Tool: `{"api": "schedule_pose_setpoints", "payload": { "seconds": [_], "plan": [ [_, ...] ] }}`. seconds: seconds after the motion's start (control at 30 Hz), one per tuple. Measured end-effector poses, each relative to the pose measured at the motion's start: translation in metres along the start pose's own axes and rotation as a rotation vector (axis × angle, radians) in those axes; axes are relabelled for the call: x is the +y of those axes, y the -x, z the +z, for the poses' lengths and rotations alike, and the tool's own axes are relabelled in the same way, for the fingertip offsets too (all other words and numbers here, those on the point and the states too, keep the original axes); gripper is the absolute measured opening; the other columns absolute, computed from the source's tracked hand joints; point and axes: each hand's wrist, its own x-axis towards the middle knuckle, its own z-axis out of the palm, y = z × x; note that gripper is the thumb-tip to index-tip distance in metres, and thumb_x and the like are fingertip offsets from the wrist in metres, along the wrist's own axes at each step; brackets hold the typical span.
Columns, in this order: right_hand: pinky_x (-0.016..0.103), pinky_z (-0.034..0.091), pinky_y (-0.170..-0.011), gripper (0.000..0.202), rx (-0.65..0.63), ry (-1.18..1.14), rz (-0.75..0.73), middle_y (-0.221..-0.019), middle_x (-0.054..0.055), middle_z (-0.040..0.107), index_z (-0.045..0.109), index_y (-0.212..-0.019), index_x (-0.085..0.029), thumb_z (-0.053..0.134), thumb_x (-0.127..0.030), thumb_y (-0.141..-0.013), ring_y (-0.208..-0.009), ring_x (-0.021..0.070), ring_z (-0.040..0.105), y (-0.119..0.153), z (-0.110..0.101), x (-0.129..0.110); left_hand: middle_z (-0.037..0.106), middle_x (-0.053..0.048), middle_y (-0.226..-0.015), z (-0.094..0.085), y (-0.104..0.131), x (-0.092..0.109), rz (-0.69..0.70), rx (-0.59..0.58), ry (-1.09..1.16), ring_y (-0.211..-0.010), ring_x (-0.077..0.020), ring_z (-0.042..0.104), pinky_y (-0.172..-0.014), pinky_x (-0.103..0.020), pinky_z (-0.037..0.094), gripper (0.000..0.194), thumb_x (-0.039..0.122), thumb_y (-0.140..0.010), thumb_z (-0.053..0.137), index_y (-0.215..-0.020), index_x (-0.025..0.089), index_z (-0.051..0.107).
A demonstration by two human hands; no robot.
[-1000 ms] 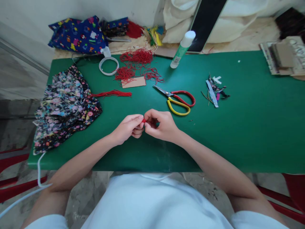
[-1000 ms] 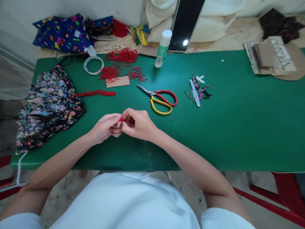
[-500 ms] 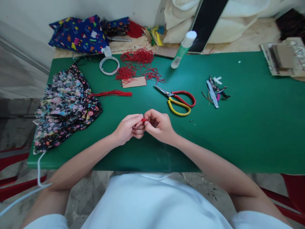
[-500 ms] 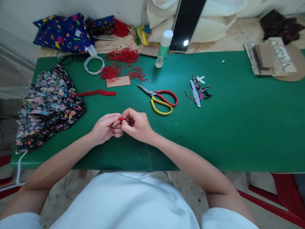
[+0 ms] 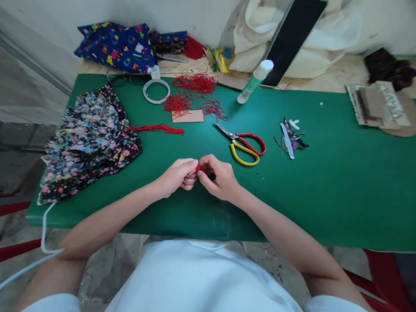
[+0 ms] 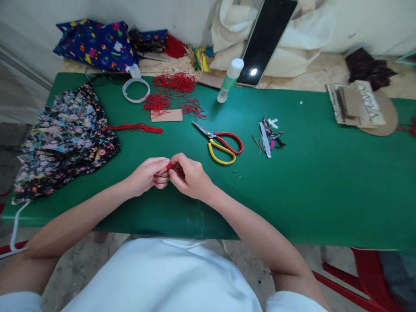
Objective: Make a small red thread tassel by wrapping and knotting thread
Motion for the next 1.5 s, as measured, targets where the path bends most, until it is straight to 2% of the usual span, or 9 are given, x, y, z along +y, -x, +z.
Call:
{"api": "schedule_pose_setpoints", "payload": {
  "seconds": [0.23,0.47,0.6,0.73,0.83,0.93,1.07,1.33,1.5],
  "plan": [
    [0.018,0.037,-0.050,0.008,0.084,0.039,-0.019,-0.059,-0.006,0.051,0.051,-0.076,-0.020,0.054,-0.013,-0.078,-0.049,0.0061,0.045,-0.003,0.004,-0.005,0.030,0.008,-0.052,-0.007,0.000,-0.007,0.062,0.065,-0.318,-0.043,-0.0039,0.028,-0.041,-0.017,0.020,0.047,0.055,-0.085,0.062,-0.063,0.019,0.042],
    [0.017,0.037,-0.045,0.008,0.129,-0.045,0.065,-0.058,-0.007,0.049,0.050,-0.076,-0.020,0.050,-0.012,-0.080,-0.045,0.0046,0.042,-0.004,0.010,-0.007,0.027,0.010,-0.052,-0.002,0.001,-0.006,0.122,0.009,-0.149,-0.043,-0.0027,0.025,-0.041,-0.017,0.019,0.056,0.064,-0.078,0.068,-0.061,0.019,0.039],
    [0.018,0.039,-0.048,0.006,0.002,-0.060,0.053,-0.061,-0.006,0.052,0.051,-0.080,-0.020,0.052,-0.015,-0.081,-0.048,0.0060,0.046,-0.011,0.000,-0.003,0.028,0.010,-0.051,-0.004,-0.002,-0.007,0.154,0.067,-0.097,-0.041,-0.0020,0.026,-0.040,-0.016,0.019,0.054,0.057,-0.079,0.070,-0.060,0.018,0.039],
    [0.023,0.045,-0.059,0.004,-0.245,0.120,-0.068,-0.072,0.000,0.062,0.055,-0.085,-0.020,0.054,-0.024,-0.085,-0.061,0.0112,0.057,-0.047,-0.029,0.006,0.022,0.012,-0.051,-0.009,-0.007,-0.004,0.157,0.068,-0.026,-0.039,-0.0006,0.020,-0.039,-0.015,0.016,0.052,0.053,-0.082,0.067,-0.061,0.020,0.034],
    [0.030,0.045,-0.067,0.011,-0.214,0.452,-0.123,-0.082,0.006,0.067,0.059,-0.086,-0.019,0.049,-0.018,-0.085,-0.071,0.0176,0.061,-0.095,-0.048,0.022,0.021,0.012,-0.052,-0.011,-0.007,-0.001,0.159,0.060,0.014,-0.039,-0.0004,0.019,-0.040,-0.015,0.016,0.051,0.049,-0.083,0.067,-0.059,0.020,0.031],
    [0.036,0.046,-0.069,0.019,-0.138,0.734,-0.011,-0.095,0.012,0.070,0.065,-0.094,-0.018,0.049,-0.017,-0.084,-0.085,0.0269,0.064,-0.146,-0.054,0.046,0.022,0.012,-0.052,-0.010,-0.005,0.001,0.158,0.054,0.033,-0.039,-0.0005,0.019,-0.040,-0.015,0.016,0.051,0.047,-0.084,0.066,-0.059,0.020,0.032],
    [0.046,0.051,-0.079,0.018,-0.207,0.798,0.172,-0.105,0.017,0.069,0.069,-0.097,-0.016,0.059,-0.019,-0.081,-0.096,0.0347,0.065,-0.192,-0.046,0.069,0.022,0.012,-0.051,-0.010,-0.005,0.000,0.161,0.050,0.033,-0.040,-0.0005,0.019,-0.040,-0.015,0.016,0.052,0.048,-0.083,0.067,-0.058,0.020,0.032],
    [0.052,0.048,-0.093,0.023,-0.189,0.744,0.323,-0.115,0.020,0.068,0.068,-0.097,-0.013,0.046,-0.017,-0.090,-0.109,0.0359,0.062,-0.199,-0.020,0.078,0.022,0.011,-0.051,-0.011,-0.007,-0.004,0.155,0.033,0.049,-0.040,-0.0013,0.019,-0.040,-0.015,0.015,0.048,0.044,-0.087,0.064,-0.059,0.020,0.033],
    [0.047,0.045,-0.099,0.018,-0.058,0.581,0.281,-0.103,0.016,0.068,0.059,-0.087,-0.018,0.042,-0.020,-0.092,-0.104,0.0279,0.061,-0.205,-0.032,0.073,0.022,0.011,-0.051,-0.012,-0.007,-0.003,0.153,0.047,0.055,-0.040,-0.0013,0.019,-0.041,-0.015,0.015,0.046,0.038,-0.089,0.061,-0.058,0.020,0.033]
  ]
}}
